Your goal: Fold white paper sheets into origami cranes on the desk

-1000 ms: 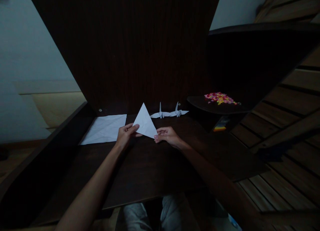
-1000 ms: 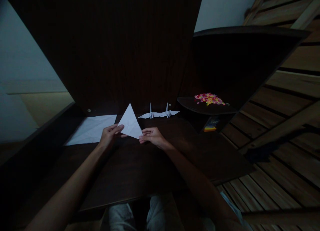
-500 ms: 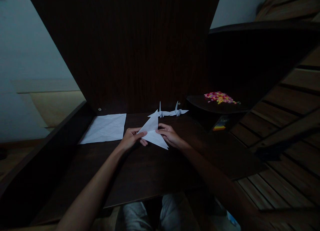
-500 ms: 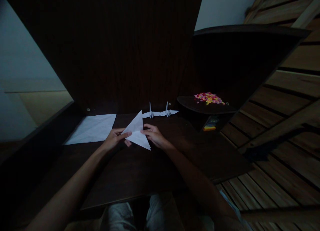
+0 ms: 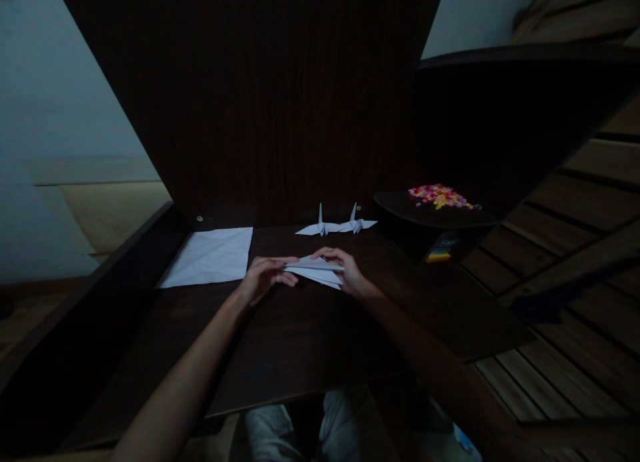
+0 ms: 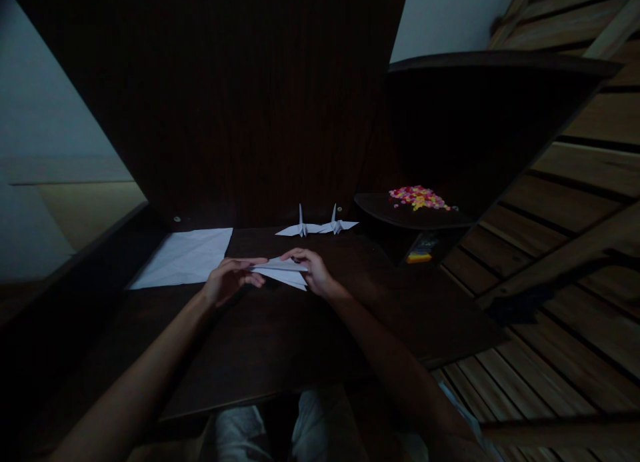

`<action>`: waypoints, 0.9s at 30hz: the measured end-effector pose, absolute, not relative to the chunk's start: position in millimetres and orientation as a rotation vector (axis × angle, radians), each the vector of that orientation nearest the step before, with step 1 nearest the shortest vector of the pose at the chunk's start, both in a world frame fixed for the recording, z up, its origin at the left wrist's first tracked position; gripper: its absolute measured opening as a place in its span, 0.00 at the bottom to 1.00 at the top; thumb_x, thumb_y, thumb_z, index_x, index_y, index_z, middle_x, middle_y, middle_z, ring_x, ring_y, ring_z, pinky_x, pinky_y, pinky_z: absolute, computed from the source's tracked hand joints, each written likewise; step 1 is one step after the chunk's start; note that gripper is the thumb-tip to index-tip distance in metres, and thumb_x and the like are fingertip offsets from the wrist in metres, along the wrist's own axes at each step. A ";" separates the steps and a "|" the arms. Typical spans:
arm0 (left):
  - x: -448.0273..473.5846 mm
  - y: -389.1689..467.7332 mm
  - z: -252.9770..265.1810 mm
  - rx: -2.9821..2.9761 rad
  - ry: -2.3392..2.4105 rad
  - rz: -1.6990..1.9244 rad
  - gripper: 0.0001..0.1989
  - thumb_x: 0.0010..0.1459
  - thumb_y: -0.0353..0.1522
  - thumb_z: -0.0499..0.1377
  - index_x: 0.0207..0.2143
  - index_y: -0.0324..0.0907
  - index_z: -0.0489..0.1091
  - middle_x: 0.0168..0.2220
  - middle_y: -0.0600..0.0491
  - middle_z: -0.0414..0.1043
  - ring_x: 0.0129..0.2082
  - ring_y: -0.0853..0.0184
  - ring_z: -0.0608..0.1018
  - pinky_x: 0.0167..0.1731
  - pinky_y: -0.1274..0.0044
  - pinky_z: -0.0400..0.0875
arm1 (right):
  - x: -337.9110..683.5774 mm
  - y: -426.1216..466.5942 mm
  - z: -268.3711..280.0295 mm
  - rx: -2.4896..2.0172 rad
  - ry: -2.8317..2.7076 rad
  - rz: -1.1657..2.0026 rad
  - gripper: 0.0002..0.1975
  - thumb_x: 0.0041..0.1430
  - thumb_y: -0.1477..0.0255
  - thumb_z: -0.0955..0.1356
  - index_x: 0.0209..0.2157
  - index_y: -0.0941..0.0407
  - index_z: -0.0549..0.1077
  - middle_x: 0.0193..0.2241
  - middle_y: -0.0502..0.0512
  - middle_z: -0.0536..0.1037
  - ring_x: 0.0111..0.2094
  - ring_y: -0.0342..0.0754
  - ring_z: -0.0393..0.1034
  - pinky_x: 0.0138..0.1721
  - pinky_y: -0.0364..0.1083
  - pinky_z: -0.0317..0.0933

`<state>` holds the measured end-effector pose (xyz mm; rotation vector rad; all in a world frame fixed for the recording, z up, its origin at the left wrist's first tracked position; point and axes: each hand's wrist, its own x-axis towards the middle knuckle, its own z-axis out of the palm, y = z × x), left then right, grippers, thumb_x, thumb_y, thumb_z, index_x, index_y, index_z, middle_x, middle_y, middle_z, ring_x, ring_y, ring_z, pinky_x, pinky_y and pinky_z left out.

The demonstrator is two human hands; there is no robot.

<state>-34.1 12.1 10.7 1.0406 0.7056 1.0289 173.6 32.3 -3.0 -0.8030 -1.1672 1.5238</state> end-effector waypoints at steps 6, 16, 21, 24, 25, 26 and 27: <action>-30.7 16.7 5.0 1.068 0.918 1.216 0.18 0.40 0.30 0.69 0.36 0.31 0.77 0.28 0.45 0.79 0.26 0.63 0.80 0.33 0.70 0.76 | 176.7 29.8 -0.9 -0.827 -1.247 1.588 0.19 0.43 0.72 0.72 0.40 0.55 0.70 0.29 0.49 0.75 0.21 0.43 0.70 0.17 0.40 0.59; -29.4 12.9 4.3 1.162 0.969 1.089 0.32 0.41 0.30 0.69 0.51 0.31 0.68 0.28 0.48 0.78 0.27 0.61 0.81 0.31 0.71 0.77 | 174.4 39.5 -10.6 -0.841 -1.106 1.277 0.23 0.38 0.71 0.77 0.38 0.57 0.70 0.20 0.47 0.75 0.21 0.42 0.68 0.19 0.39 0.59; -16.8 5.7 0.9 1.204 0.904 0.916 0.21 0.41 0.34 0.70 0.38 0.32 0.74 0.29 0.47 0.78 0.24 0.65 0.79 0.26 0.75 0.74 | 166.0 34.9 -12.0 -0.805 -1.088 1.346 0.16 0.39 0.66 0.76 0.29 0.59 0.73 0.21 0.49 0.73 0.20 0.39 0.65 0.19 0.39 0.57; -8.6 2.7 -0.8 1.183 0.858 0.944 0.19 0.42 0.36 0.70 0.36 0.33 0.74 0.27 0.48 0.78 0.24 0.65 0.79 0.28 0.75 0.74 | 157.5 28.2 -15.8 -0.849 -1.171 1.400 0.16 0.41 0.61 0.75 0.25 0.59 0.73 0.18 0.48 0.71 0.17 0.37 0.60 0.15 0.38 0.50; -6.4 2.2 -1.8 1.170 0.838 0.965 0.19 0.43 0.36 0.69 0.35 0.33 0.74 0.28 0.47 0.78 0.24 0.65 0.79 0.28 0.75 0.74 | 154.6 25.7 -17.0 -0.867 -1.230 1.407 0.17 0.42 0.60 0.75 0.24 0.60 0.73 0.16 0.48 0.70 0.15 0.37 0.59 0.14 0.38 0.49; -4.8 2.0 -2.8 1.155 0.821 0.982 0.18 0.43 0.37 0.69 0.35 0.33 0.74 0.29 0.47 0.78 0.24 0.65 0.79 0.29 0.74 0.74 | 151.9 23.3 -17.9 -0.883 -1.290 1.428 0.18 0.42 0.58 0.74 0.23 0.60 0.72 0.16 0.48 0.69 0.15 0.37 0.58 0.14 0.38 0.48; -3.6 1.9 -4.0 1.142 0.805 0.993 0.18 0.44 0.37 0.69 0.35 0.34 0.74 0.29 0.47 0.78 0.24 0.65 0.79 0.29 0.74 0.74 | 149.6 21.1 -18.4 -0.888 -1.318 1.437 0.19 0.43 0.57 0.73 0.22 0.59 0.72 0.15 0.48 0.69 0.14 0.38 0.60 0.14 0.38 0.48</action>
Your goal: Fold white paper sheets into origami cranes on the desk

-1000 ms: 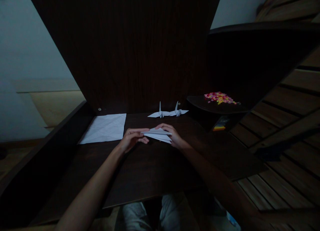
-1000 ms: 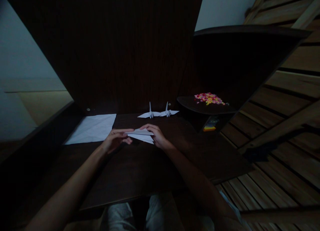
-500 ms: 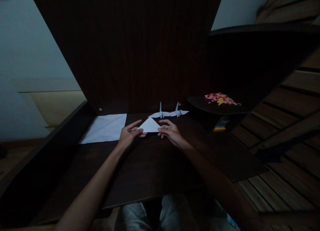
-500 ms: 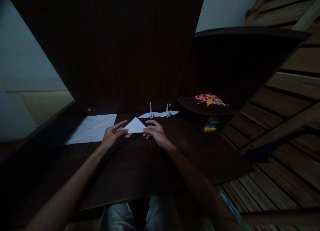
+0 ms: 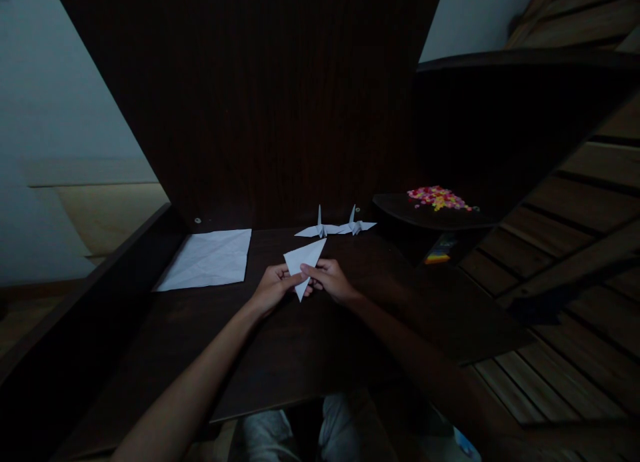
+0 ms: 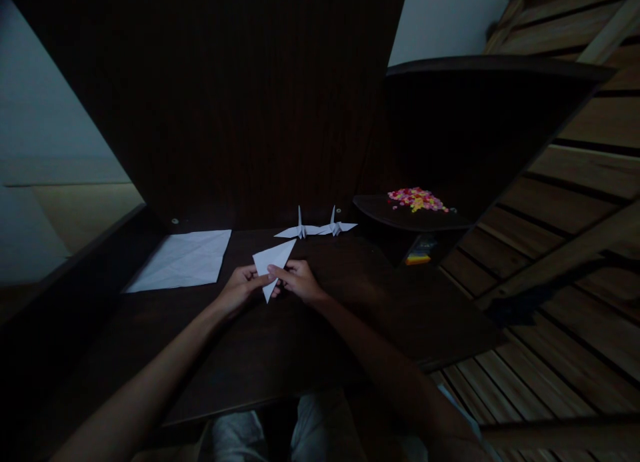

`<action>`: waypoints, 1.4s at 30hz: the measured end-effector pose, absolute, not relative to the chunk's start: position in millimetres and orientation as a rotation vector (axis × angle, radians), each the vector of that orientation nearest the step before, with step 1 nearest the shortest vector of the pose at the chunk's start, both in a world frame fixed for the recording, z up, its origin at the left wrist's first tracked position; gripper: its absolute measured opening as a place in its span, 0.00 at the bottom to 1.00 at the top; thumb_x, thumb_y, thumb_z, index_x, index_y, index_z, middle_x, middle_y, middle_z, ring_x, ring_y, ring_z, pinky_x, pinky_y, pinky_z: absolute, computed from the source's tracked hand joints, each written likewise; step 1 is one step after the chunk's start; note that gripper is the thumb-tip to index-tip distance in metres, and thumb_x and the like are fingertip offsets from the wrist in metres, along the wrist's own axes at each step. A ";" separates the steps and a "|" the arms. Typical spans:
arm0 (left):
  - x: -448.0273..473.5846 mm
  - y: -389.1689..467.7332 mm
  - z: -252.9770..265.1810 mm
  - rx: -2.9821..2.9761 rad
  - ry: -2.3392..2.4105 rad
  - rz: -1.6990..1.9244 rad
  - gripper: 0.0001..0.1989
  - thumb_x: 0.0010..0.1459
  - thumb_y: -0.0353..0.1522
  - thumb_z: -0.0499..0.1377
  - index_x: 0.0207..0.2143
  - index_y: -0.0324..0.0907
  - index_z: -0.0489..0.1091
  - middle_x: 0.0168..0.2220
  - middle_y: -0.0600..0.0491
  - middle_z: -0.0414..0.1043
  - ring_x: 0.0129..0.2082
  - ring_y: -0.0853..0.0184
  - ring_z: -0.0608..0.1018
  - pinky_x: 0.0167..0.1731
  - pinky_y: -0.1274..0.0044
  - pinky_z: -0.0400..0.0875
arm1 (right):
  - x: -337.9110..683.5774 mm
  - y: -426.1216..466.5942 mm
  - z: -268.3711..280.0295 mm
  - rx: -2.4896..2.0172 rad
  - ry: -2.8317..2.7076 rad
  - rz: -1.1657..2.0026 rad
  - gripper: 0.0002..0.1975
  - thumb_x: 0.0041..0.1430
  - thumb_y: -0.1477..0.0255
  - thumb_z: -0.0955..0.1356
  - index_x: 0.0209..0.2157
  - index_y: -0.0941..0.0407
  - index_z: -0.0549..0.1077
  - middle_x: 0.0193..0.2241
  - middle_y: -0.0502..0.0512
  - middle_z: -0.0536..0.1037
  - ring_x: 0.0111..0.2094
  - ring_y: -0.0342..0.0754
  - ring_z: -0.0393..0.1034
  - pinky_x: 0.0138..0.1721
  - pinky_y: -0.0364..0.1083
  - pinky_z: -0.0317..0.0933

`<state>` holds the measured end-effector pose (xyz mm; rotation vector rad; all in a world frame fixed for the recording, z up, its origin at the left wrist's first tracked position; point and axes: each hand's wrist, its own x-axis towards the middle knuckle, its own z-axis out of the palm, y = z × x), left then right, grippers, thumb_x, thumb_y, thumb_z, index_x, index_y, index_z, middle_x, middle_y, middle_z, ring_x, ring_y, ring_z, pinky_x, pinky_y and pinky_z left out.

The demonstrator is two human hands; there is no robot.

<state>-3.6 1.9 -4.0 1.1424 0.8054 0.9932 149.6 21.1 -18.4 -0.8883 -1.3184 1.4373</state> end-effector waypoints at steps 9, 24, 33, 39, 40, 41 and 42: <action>-3.7 2.0 -8.8 1.177 0.788 0.901 0.16 0.44 0.37 0.69 0.31 0.34 0.74 0.28 0.47 0.78 0.24 0.66 0.78 0.28 0.75 0.72 | 149.9 18.6 -13.6 -1.039 -1.425 1.157 0.29 0.45 0.48 0.68 0.09 0.57 0.62 0.09 0.48 0.62 0.14 0.38 0.53 0.16 0.41 0.47; -0.6 0.0 -8.6 1.243 0.777 0.933 0.28 0.43 0.34 0.70 0.45 0.38 0.62 0.30 0.51 0.75 0.22 0.68 0.77 0.25 0.75 0.73 | 168.6 37.9 -20.7 -1.088 -1.218 0.821 0.28 0.53 0.49 0.64 0.12 0.56 0.62 0.12 0.49 0.64 0.16 0.41 0.58 0.20 0.43 0.52; -2.3 -3.9 -3.9 1.339 0.718 0.977 0.31 0.47 0.33 0.67 0.52 0.41 0.60 0.35 0.50 0.73 0.27 0.65 0.79 0.28 0.75 0.74 | 168.4 38.2 -15.2 -1.228 -1.150 0.840 0.32 0.49 0.44 0.64 0.08 0.56 0.62 0.08 0.50 0.62 0.12 0.40 0.56 0.15 0.42 0.49; -2.7 -2.7 -3.2 1.283 0.773 1.034 0.33 0.45 0.31 0.68 0.53 0.38 0.60 0.35 0.49 0.75 0.28 0.65 0.80 0.29 0.75 0.75 | 162.4 30.7 -13.0 -1.064 -1.328 1.141 0.29 0.48 0.45 0.65 0.13 0.58 0.66 0.10 0.49 0.65 0.11 0.37 0.53 0.13 0.40 0.44; -2.9 -2.5 -2.9 1.276 0.769 1.045 0.35 0.44 0.31 0.68 0.54 0.38 0.59 0.36 0.49 0.75 0.28 0.65 0.80 0.30 0.75 0.75 | 160.9 28.2 -11.0 -1.038 -1.351 1.175 0.27 0.46 0.47 0.68 0.16 0.58 0.69 0.11 0.48 0.66 0.12 0.37 0.53 0.13 0.40 0.44; -3.0 -2.3 -2.8 1.271 0.766 1.052 0.36 0.44 0.31 0.68 0.55 0.38 0.59 0.36 0.49 0.75 0.28 0.65 0.80 0.30 0.75 0.75 | 159.6 26.0 -8.8 -1.011 -1.376 1.209 0.23 0.43 0.50 0.71 0.20 0.58 0.71 0.12 0.48 0.67 0.13 0.38 0.55 0.13 0.40 0.45; -3.2 -2.2 -2.9 1.268 0.765 1.058 0.37 0.44 0.31 0.68 0.55 0.38 0.58 0.36 0.49 0.75 0.28 0.65 0.80 0.31 0.75 0.75 | 158.8 24.2 -6.6 -0.997 -1.386 1.220 0.22 0.39 0.53 0.73 0.23 0.58 0.73 0.14 0.48 0.70 0.14 0.38 0.57 0.13 0.39 0.45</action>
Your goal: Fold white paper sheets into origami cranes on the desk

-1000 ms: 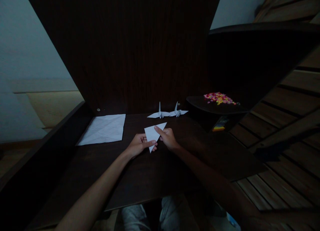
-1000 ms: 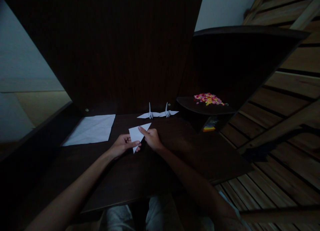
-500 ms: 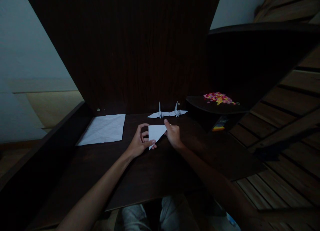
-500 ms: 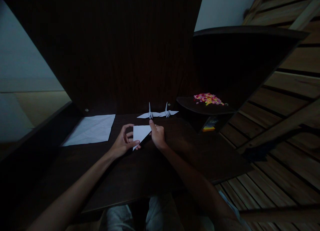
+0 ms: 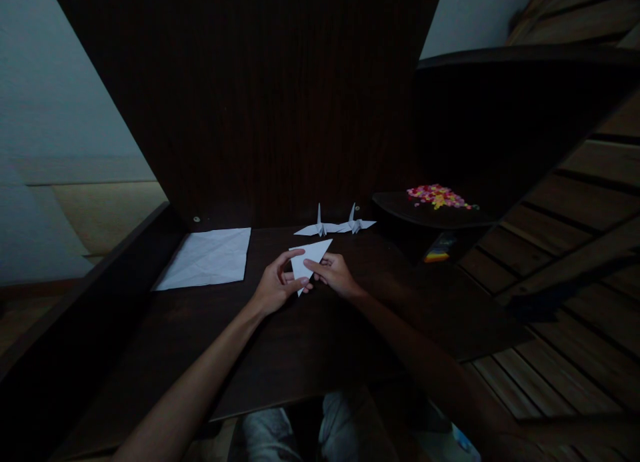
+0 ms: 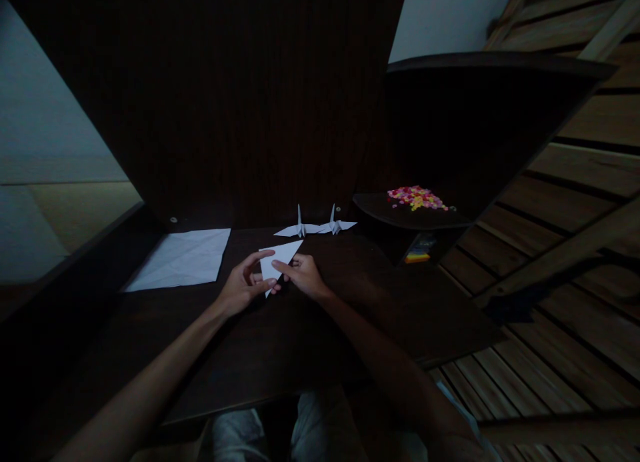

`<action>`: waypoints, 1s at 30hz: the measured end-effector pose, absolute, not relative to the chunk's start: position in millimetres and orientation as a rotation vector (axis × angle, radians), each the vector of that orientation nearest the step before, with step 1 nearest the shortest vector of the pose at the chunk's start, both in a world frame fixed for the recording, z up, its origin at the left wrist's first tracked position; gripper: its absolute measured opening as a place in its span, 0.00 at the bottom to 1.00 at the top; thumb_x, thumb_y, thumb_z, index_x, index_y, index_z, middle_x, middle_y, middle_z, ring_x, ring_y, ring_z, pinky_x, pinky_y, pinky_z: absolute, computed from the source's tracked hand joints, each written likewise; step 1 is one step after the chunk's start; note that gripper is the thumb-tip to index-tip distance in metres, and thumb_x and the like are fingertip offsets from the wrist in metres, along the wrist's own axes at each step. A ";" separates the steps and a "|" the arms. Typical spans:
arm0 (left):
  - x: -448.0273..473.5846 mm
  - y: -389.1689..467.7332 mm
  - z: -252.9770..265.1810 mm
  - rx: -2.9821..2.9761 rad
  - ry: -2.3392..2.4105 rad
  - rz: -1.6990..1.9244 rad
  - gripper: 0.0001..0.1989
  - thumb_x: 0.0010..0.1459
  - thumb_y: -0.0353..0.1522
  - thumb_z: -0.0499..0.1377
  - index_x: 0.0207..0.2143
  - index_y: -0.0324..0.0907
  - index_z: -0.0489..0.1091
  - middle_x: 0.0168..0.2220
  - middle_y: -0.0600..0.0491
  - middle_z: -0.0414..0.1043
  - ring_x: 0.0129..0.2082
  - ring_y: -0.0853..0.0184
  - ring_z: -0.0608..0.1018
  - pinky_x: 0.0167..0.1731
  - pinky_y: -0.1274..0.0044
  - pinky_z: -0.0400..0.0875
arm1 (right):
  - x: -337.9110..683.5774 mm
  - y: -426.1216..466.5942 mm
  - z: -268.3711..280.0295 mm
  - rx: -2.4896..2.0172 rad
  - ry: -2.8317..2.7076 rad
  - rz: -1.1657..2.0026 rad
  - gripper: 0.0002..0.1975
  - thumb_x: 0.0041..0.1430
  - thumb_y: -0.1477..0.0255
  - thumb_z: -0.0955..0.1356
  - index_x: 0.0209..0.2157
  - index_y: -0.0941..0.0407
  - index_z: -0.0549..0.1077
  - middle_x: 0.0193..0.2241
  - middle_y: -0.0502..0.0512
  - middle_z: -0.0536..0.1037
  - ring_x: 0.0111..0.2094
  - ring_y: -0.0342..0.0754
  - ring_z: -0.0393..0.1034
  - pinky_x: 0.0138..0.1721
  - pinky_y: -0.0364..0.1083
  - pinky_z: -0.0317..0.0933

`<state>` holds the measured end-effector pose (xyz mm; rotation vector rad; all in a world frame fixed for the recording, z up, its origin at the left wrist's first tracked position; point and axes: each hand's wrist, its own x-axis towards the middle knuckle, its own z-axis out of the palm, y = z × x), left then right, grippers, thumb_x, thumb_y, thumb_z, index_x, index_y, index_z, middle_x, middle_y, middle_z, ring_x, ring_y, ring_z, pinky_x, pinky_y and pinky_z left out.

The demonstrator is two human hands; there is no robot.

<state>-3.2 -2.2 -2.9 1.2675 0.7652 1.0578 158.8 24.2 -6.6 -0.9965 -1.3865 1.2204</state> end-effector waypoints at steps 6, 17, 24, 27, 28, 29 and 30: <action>-3.9 -1.6 -5.2 1.270 0.755 1.038 0.42 0.43 0.31 0.69 0.59 0.39 0.55 0.34 0.49 0.76 0.30 0.64 0.80 0.33 0.74 0.75 | 163.6 25.7 -5.5 -1.009 -1.424 1.166 0.21 0.43 0.53 0.72 0.19 0.58 0.72 0.13 0.47 0.68 0.15 0.38 0.56 0.16 0.40 0.47; -6.0 -4.5 -0.2 1.314 0.717 0.962 0.37 0.45 0.29 0.68 0.58 0.41 0.58 0.41 0.46 0.73 0.29 0.64 0.80 0.30 0.75 0.75 | 172.4 33.9 -7.3 -1.031 -1.205 0.975 0.27 0.50 0.52 0.68 0.10 0.55 0.60 0.09 0.46 0.58 0.14 0.38 0.49 0.18 0.42 0.43; -5.2 -5.5 0.8 1.333 0.633 0.935 0.36 0.45 0.29 0.67 0.57 0.45 0.60 0.55 0.41 0.63 0.32 0.64 0.80 0.31 0.75 0.76 | 173.6 37.0 -8.1 -1.050 -1.117 0.865 0.27 0.51 0.53 0.68 0.09 0.55 0.59 0.09 0.45 0.57 0.13 0.38 0.50 0.18 0.43 0.43; -5.8 -5.0 -0.1 1.344 0.629 0.922 0.37 0.45 0.28 0.68 0.58 0.45 0.59 0.57 0.40 0.60 0.34 0.63 0.80 0.32 0.75 0.76 | 173.4 38.2 -8.9 -1.080 -1.091 0.846 0.28 0.51 0.52 0.68 0.09 0.55 0.59 0.08 0.45 0.57 0.12 0.38 0.50 0.16 0.42 0.42; -5.9 -4.8 -0.8 1.345 0.623 0.921 0.38 0.45 0.27 0.68 0.58 0.46 0.58 0.59 0.40 0.58 0.34 0.63 0.80 0.33 0.76 0.76 | 173.6 38.7 -8.7 -1.083 -1.083 0.846 0.28 0.50 0.52 0.68 0.09 0.55 0.59 0.08 0.45 0.58 0.12 0.38 0.50 0.16 0.42 0.42; -5.9 -4.6 -1.6 1.345 0.613 0.921 0.39 0.45 0.27 0.68 0.59 0.46 0.57 0.60 0.39 0.56 0.35 0.62 0.80 0.34 0.76 0.76 | 173.9 39.2 -8.4 -1.083 -1.075 0.853 0.28 0.50 0.51 0.68 0.09 0.55 0.59 0.08 0.45 0.58 0.12 0.37 0.50 0.16 0.42 0.42; -5.9 -4.3 -2.7 1.344 0.599 0.922 0.40 0.45 0.27 0.68 0.60 0.47 0.56 0.61 0.39 0.55 0.36 0.62 0.80 0.34 0.76 0.77 | 174.3 39.7 -8.2 -1.080 -1.070 0.870 0.28 0.49 0.50 0.67 0.10 0.55 0.60 0.08 0.45 0.58 0.12 0.37 0.50 0.15 0.42 0.41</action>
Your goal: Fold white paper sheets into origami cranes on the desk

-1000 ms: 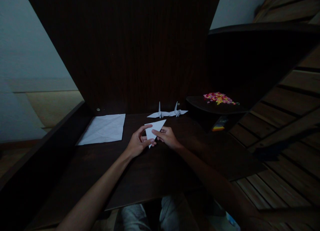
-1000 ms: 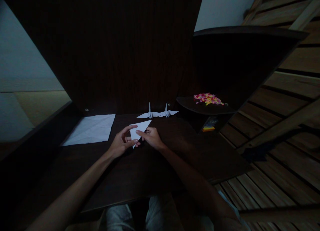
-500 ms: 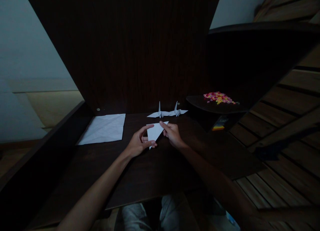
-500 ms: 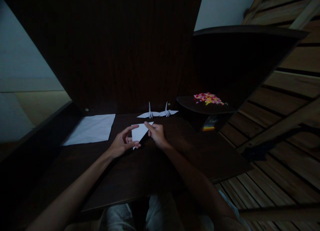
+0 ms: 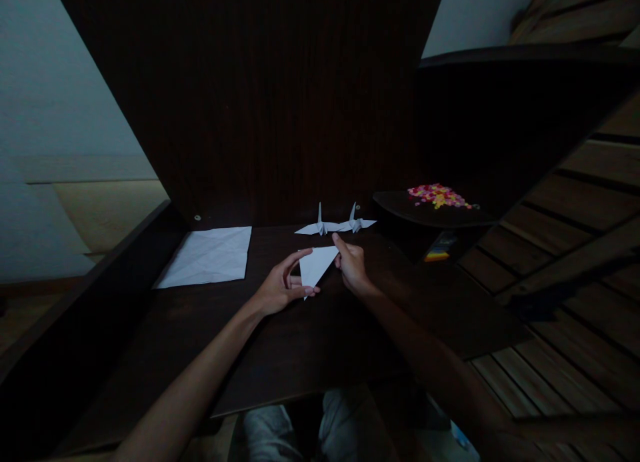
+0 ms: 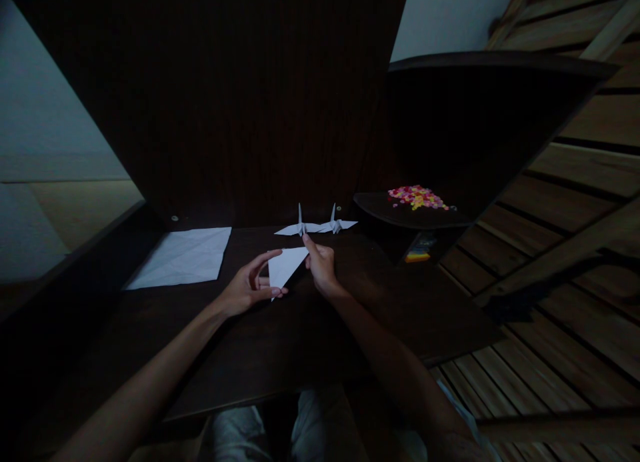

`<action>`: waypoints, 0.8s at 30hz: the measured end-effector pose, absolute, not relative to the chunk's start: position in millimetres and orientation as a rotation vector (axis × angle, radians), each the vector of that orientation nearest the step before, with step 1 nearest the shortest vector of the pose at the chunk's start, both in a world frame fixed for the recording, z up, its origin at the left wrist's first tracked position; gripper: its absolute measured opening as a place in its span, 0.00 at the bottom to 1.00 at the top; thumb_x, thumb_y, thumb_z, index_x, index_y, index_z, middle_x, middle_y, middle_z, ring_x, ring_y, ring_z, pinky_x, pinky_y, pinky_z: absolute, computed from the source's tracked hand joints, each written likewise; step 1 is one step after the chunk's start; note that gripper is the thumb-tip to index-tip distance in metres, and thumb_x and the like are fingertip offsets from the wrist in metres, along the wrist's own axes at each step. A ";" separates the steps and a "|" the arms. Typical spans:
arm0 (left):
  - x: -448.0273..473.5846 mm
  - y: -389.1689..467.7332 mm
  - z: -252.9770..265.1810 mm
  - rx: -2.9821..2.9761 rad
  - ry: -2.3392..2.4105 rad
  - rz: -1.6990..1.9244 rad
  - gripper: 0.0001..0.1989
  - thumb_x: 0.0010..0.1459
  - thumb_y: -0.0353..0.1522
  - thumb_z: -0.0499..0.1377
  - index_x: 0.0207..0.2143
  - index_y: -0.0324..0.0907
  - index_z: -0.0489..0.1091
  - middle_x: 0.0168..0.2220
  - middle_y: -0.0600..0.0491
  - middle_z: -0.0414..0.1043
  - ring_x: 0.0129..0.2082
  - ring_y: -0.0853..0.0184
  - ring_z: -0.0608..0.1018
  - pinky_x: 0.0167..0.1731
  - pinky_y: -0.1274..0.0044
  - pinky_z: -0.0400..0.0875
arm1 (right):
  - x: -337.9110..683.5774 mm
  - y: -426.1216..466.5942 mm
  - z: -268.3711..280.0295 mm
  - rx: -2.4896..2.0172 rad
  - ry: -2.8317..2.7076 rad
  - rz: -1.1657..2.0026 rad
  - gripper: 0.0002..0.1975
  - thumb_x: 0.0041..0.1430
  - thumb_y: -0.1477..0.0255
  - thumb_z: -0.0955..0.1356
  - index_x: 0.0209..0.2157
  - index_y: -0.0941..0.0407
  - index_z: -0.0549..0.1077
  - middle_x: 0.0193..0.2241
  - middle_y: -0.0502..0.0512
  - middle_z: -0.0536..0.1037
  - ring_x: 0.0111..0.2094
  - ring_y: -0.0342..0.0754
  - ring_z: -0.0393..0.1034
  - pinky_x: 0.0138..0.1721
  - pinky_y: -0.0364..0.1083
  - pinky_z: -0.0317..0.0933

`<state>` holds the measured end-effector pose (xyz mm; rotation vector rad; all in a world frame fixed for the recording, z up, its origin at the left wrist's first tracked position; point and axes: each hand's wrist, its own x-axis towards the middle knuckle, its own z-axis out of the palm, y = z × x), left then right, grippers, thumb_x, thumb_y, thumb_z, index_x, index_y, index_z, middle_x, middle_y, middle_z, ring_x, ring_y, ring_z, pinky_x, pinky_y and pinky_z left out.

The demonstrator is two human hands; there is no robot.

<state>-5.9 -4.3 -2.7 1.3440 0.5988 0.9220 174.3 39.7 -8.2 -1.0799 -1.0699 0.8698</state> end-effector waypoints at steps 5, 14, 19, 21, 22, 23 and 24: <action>-5.0 -2.6 -7.7 1.343 0.557 0.959 0.45 0.46 0.27 0.67 0.63 0.52 0.51 0.63 0.40 0.51 0.40 0.59 0.80 0.37 0.73 0.77 | 174.9 39.8 -9.7 -1.038 -1.133 1.063 0.27 0.49 0.48 0.67 0.14 0.56 0.64 0.09 0.46 0.61 0.11 0.36 0.51 0.13 0.40 0.40; -5.5 -2.3 -2.5 1.324 0.569 1.025 0.46 0.46 0.26 0.66 0.63 0.54 0.49 0.66 0.40 0.46 0.42 0.57 0.79 0.38 0.70 0.78 | 166.0 28.1 -8.9 -0.954 -1.409 1.265 0.18 0.42 0.58 0.74 0.27 0.59 0.74 0.17 0.48 0.71 0.15 0.37 0.58 0.14 0.38 0.46; -5.3 -2.8 -2.5 1.321 0.549 0.992 0.47 0.45 0.25 0.67 0.63 0.55 0.49 0.67 0.41 0.42 0.43 0.55 0.79 0.39 0.70 0.77 | 169.0 31.9 -9.6 -0.994 -1.413 1.182 0.19 0.47 0.56 0.71 0.19 0.59 0.71 0.12 0.46 0.66 0.13 0.36 0.54 0.14 0.39 0.44; -5.1 -3.3 -2.6 1.321 0.535 0.981 0.47 0.45 0.25 0.67 0.63 0.56 0.49 0.67 0.42 0.41 0.44 0.54 0.78 0.40 0.70 0.77 | 171.2 33.7 -9.4 -0.999 -1.391 1.149 0.22 0.49 0.55 0.69 0.16 0.58 0.68 0.11 0.46 0.65 0.12 0.36 0.53 0.14 0.39 0.43; -5.0 -3.6 -2.5 1.320 0.531 0.974 0.47 0.45 0.24 0.67 0.63 0.56 0.49 0.67 0.42 0.41 0.45 0.54 0.78 0.40 0.69 0.77 | 172.3 34.3 -8.8 -0.997 -1.373 1.133 0.22 0.49 0.54 0.69 0.16 0.58 0.68 0.11 0.46 0.65 0.12 0.36 0.52 0.14 0.39 0.43; -4.9 -3.9 -2.3 1.319 0.529 0.968 0.47 0.45 0.24 0.67 0.63 0.56 0.49 0.67 0.42 0.41 0.45 0.54 0.78 0.40 0.69 0.77 | 173.4 34.6 -7.9 -0.992 -1.347 1.113 0.22 0.50 0.54 0.69 0.16 0.58 0.68 0.11 0.46 0.64 0.12 0.36 0.52 0.14 0.39 0.42; -4.8 -4.3 -1.9 1.319 0.528 0.959 0.47 0.45 0.24 0.67 0.63 0.56 0.49 0.67 0.42 0.41 0.45 0.53 0.78 0.40 0.69 0.77 | 174.5 34.8 -6.6 -0.985 -1.318 1.088 0.22 0.50 0.54 0.69 0.16 0.57 0.67 0.11 0.46 0.64 0.12 0.36 0.52 0.14 0.39 0.42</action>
